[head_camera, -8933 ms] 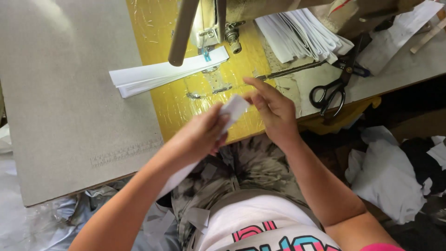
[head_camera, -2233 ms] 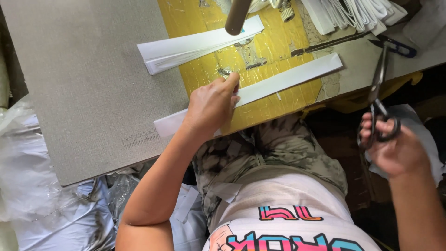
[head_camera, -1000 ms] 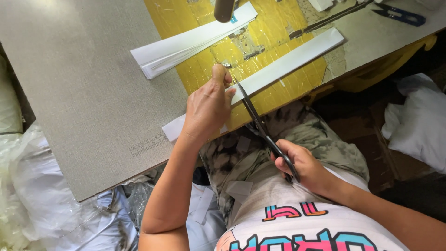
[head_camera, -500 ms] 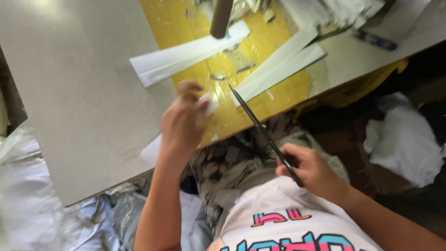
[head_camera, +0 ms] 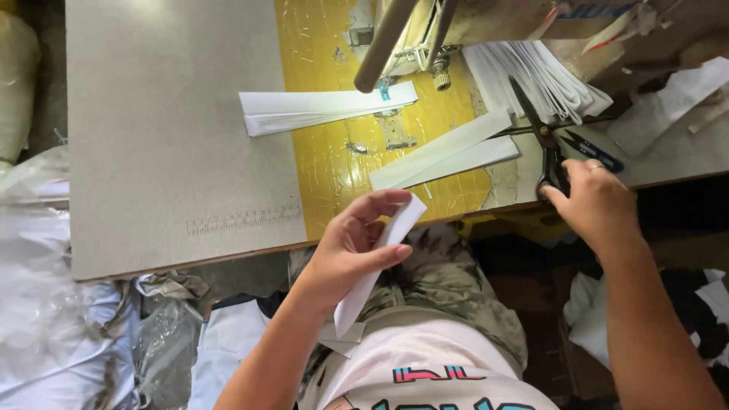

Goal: The person cuts long white fabric strips into smaller pieces using scissors. They repeatedly pick up a strip, cut it, and place the resulting pieces onto a pile on the table.

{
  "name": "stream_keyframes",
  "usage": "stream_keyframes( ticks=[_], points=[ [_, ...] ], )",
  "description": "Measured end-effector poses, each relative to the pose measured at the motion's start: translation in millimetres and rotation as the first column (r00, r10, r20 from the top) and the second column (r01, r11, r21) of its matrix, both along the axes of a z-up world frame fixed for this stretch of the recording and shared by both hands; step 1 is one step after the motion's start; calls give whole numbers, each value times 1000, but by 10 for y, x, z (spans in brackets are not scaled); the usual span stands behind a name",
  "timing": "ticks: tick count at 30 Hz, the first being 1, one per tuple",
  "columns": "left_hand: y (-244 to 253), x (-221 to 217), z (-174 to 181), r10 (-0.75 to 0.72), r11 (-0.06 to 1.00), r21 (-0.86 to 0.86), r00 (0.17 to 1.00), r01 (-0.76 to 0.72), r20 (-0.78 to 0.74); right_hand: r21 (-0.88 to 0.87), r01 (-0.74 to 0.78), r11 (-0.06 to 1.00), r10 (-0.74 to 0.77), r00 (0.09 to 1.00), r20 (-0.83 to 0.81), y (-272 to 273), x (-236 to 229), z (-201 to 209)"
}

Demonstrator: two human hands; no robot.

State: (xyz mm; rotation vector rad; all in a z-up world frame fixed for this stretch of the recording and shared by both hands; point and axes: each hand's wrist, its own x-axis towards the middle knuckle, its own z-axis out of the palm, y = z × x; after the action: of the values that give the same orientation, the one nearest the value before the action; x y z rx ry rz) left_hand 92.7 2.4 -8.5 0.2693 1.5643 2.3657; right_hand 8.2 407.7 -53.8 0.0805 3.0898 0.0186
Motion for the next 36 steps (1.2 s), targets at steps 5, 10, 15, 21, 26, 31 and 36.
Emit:
stream_keyframes(
  ticks=[5,10,15,21,26,31,36],
  points=[
    [196,-40,50,-196,922,367,967,126,161,-371,-346,862,281,935,-218,-830,397,903],
    [314,-56,93,-241,896,417,956,152,170,-677,-621,395,352,783,-513,-1501,614,1230],
    [282,-52,117,-211,904,408,963,127,169,-766,-599,233,324,790,-520,-1713,618,1211],
    [258,-85,61,-226,888,442,956,123,189,-739,-605,296,276,795,-540,-1758,645,1133],
    [216,-109,42,-246,891,432,949,142,196,-723,-613,319,276,790,-548,-1797,641,1119],
    [200,-122,68,-242,895,420,954,149,177,-712,-620,331,283,785,-552,-1829,628,1087],
    [190,-121,66,-260,892,420,950,169,170,-705,-630,326,301,776,-555,-1852,602,1078]
  ],
)
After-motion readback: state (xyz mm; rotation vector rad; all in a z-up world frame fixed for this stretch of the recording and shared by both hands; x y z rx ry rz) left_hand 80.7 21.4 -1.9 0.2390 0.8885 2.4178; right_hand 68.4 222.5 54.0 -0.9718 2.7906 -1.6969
